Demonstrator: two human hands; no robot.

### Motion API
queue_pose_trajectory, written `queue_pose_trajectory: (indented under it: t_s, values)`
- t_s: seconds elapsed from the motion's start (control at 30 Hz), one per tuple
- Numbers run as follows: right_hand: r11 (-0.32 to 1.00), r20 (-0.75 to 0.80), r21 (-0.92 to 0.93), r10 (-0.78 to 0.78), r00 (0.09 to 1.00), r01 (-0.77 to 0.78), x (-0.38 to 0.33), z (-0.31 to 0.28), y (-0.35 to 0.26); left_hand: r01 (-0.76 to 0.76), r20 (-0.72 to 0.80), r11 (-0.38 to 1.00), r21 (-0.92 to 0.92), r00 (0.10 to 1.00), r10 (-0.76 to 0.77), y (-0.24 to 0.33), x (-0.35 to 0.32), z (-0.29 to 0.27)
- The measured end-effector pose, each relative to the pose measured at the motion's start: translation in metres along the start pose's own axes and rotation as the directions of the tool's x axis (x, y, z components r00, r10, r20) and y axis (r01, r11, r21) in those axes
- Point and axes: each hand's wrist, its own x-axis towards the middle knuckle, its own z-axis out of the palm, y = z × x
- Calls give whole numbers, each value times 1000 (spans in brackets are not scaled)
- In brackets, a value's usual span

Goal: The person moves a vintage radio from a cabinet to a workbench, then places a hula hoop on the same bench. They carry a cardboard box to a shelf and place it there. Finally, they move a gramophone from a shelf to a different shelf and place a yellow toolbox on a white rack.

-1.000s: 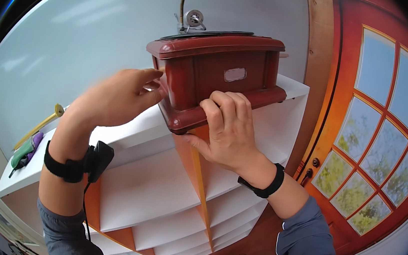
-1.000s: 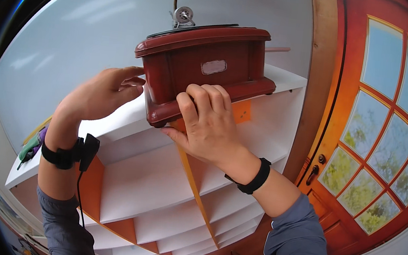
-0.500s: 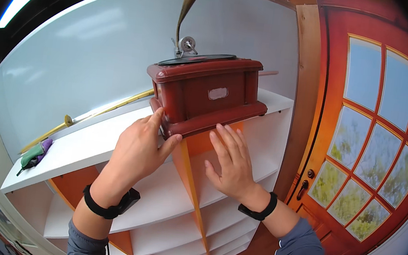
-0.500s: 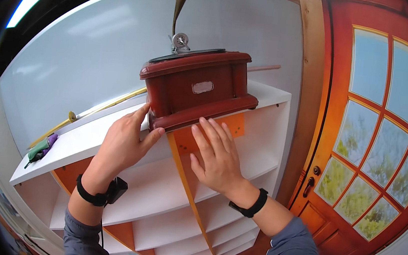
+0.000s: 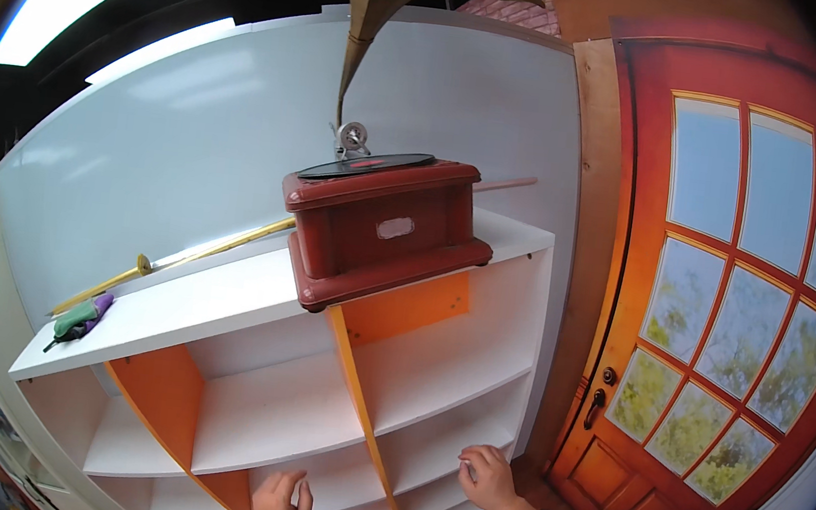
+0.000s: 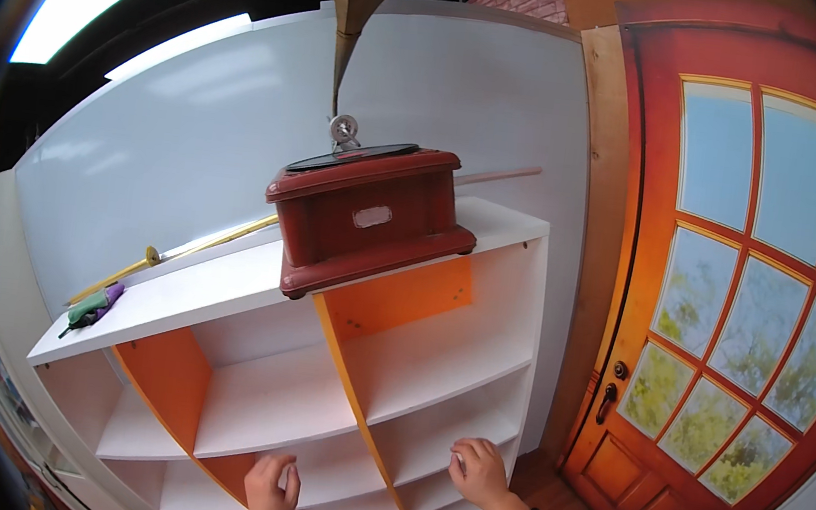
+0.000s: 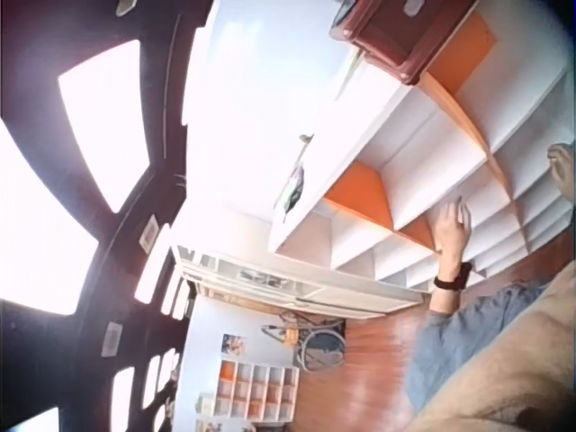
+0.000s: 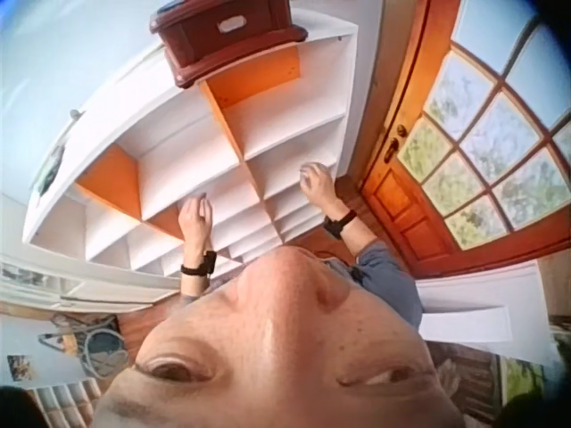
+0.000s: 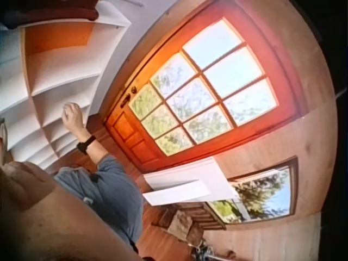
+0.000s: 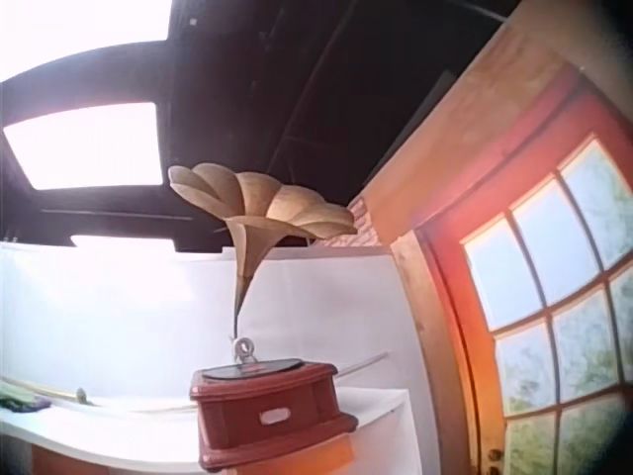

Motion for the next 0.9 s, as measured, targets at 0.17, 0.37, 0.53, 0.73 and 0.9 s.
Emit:
queue_pose_trajectory:
  t_s: [0.17,0.37,0.53,0.73,0.9]
  values:
    - [888,659,-288,456,598,-360,-149,22,61,528,626,755,388,451,-637,-31,-182,19]
    - [797,874,-456,485,-29,-397,-392,33,112,660,718,624,418,180,-672,-59,-317,2]
    - [-64,550,-563,715,-431,-824,-558,-55,83,732,816,593,335,90,-571,-101,-400,36]
    - [-220,522,-497,697,-492,-839,-541,-65,23,783,843,570,250,114,-526,-154,-468,20]
    - [-255,507,-137,812,-289,-957,-514,-50,37,643,774,761,81,441,-455,-105,-390,16]
